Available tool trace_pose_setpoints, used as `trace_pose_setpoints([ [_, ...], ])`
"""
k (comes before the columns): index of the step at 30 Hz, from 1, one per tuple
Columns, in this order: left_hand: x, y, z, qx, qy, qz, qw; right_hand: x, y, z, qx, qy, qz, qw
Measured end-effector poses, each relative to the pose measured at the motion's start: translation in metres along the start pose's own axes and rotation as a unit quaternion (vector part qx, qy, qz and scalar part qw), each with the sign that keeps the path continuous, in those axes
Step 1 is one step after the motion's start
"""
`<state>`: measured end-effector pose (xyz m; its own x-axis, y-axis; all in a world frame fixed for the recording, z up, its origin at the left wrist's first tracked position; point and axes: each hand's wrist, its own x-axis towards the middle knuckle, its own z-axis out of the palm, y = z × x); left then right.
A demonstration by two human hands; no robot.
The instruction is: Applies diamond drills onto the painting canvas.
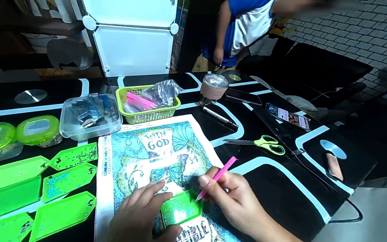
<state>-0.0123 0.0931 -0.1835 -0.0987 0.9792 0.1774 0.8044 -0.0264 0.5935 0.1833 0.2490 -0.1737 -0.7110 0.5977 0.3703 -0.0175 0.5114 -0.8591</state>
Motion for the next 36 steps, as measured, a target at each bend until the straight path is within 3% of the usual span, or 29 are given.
trace_pose_setpoints([
  [5,0.0,0.001,0.003,0.009,0.02,-0.002,1.0,0.002,0.009,0.015,-0.093,-0.038,-0.039,0.994],
  [22,0.001,0.003,0.006,0.025,0.035,-0.001,0.999,0.0,0.009,0.016,-0.058,-0.043,-0.048,0.996],
  [27,0.001,0.004,0.002,0.009,0.003,-0.013,1.0,0.001,0.003,-0.006,0.074,0.054,0.072,0.993],
  [32,0.003,0.002,-0.002,-0.009,-0.02,-0.011,1.0,-0.006,0.02,-0.041,0.038,0.169,0.133,0.976],
  [36,0.003,0.004,-0.005,-0.017,-0.032,-0.02,0.999,-0.014,0.029,-0.04,-0.009,0.181,0.124,0.976],
])
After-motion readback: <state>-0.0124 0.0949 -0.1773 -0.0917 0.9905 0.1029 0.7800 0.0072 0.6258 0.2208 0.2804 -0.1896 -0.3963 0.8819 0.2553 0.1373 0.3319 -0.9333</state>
